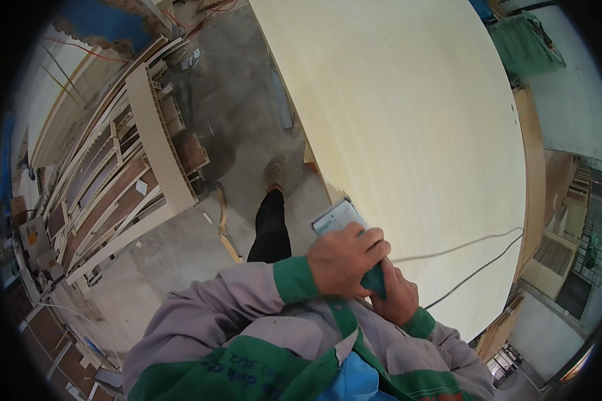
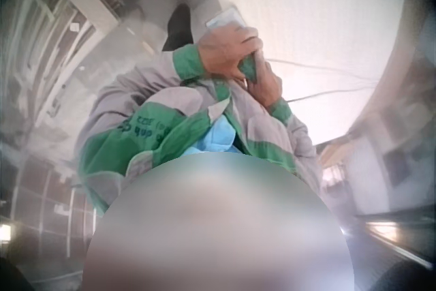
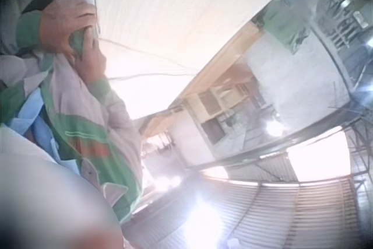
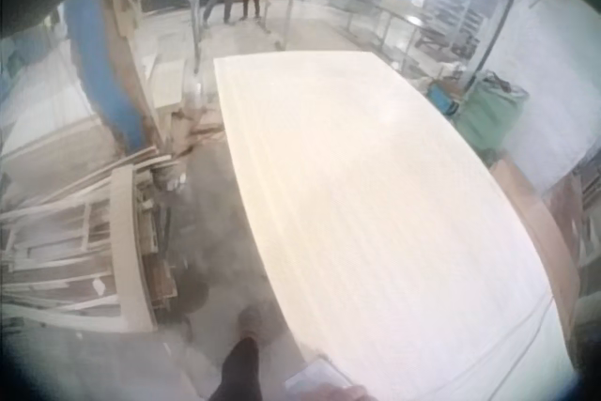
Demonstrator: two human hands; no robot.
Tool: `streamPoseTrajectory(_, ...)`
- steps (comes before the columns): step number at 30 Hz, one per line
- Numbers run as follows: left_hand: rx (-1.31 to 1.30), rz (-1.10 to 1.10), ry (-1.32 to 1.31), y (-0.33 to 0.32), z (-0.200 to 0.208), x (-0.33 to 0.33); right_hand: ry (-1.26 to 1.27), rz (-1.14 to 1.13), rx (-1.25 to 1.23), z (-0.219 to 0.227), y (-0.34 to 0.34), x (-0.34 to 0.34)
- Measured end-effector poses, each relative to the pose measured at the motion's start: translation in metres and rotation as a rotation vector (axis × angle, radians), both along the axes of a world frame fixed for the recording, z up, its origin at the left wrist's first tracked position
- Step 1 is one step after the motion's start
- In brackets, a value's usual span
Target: The person sands a large white board with an electric sander, moving systematically across the surface. They then use a blue air blower to remove dust from the board and flip it over to continue sanding the other side.
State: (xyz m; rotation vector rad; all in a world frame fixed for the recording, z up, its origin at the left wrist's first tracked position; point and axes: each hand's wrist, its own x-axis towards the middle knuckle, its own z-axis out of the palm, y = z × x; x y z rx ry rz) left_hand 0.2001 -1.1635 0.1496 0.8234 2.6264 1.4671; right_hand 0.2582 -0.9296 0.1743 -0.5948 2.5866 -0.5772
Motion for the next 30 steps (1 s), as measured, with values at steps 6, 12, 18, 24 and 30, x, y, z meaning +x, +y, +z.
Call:
streamPoseTrajectory(6, -0.071, 0.074, 0.121, -0.134, -0.01, -0.167, 0.026, 0.049, -0.073, 0.0, -0.133, -0.179)
streamPoseTrajectory(12, -0.268, 0.038, 0.295, -0.276, -0.014, -0.358, 0.216, 0.057, -0.184, -0.011, -0.288, -0.373)
streamPoseTrajectory(18, -0.555, 0.258, 0.155, -0.311, 0.024, -0.47, 0.283, 0.118, 0.012, 0.002, -0.331, -0.525)
streamPoseTrajectory(24, -0.375, 0.116, 0.209, -0.231, -0.009, -0.363, 0.106, 0.01, -0.059, -0.007, -0.235, -0.385)
streamPoseTrajectory(30, -0.148, 0.066, 0.029, -0.148, 0.005, -0.197, -0.178, -0.059, 0.056, 0.006, -0.156, -0.21)
